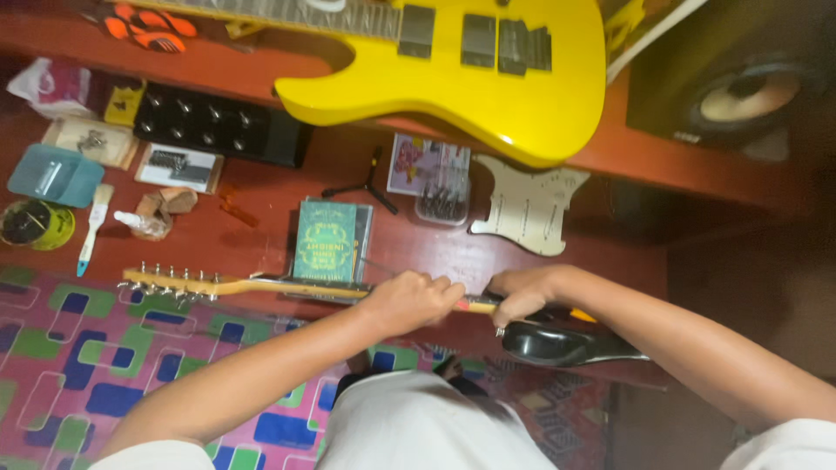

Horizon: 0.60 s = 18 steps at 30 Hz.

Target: The person attaches a guitar neck to a guitar body using a screwdriver and screws. They align the neck, insert screws, and tighten them to secure the neck to the body.

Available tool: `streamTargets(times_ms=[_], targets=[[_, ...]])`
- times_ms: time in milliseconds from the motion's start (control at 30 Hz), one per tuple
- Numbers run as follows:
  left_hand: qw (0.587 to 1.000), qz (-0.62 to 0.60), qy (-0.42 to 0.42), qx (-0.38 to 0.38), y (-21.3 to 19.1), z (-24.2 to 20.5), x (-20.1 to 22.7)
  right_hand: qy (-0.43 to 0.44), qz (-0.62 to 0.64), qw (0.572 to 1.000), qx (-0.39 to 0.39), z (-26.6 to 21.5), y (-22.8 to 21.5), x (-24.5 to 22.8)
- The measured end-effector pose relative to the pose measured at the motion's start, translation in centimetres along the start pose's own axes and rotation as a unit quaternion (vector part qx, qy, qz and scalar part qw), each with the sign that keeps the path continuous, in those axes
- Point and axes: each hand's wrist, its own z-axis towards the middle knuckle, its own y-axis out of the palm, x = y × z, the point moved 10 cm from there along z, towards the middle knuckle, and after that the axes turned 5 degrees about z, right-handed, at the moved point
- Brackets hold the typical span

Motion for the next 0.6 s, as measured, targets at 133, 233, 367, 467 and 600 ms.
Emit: streamTargets(times_ms=[133, 233, 367, 467, 600], targets=[[0.990, -0.118, 0.012, -0.073, 0.9, 1.2, -1.1, -0.010, -0.027, 0.998, -0.047, 3.2, -0.3, 1.7], [0.975, -0.184, 0.012, -0.120, 0.8, 2.2, -1.8, 0.066, -0.141, 0.983, -0.094, 4.8, 0.3, 4.0], [0.938, -0.289, 0.007, -0.191, 1.5, 2.8, -2.1, 0.083, -0.101, 0.977, -0.169, 3.3, 2.9, 2.5], [0.921, -0.314, -0.011, -0.231, 3.0, 2.6, -2.7, 0.093, -0.039, 0.976, -0.193, 1.8, 2.5, 0.9], [0.915, -0.314, -0.036, -0.251, 5.7, 1.8, -3.5, 0.085, -0.058, 0.968, -0.230, 1.2, 1.8, -0.7]])
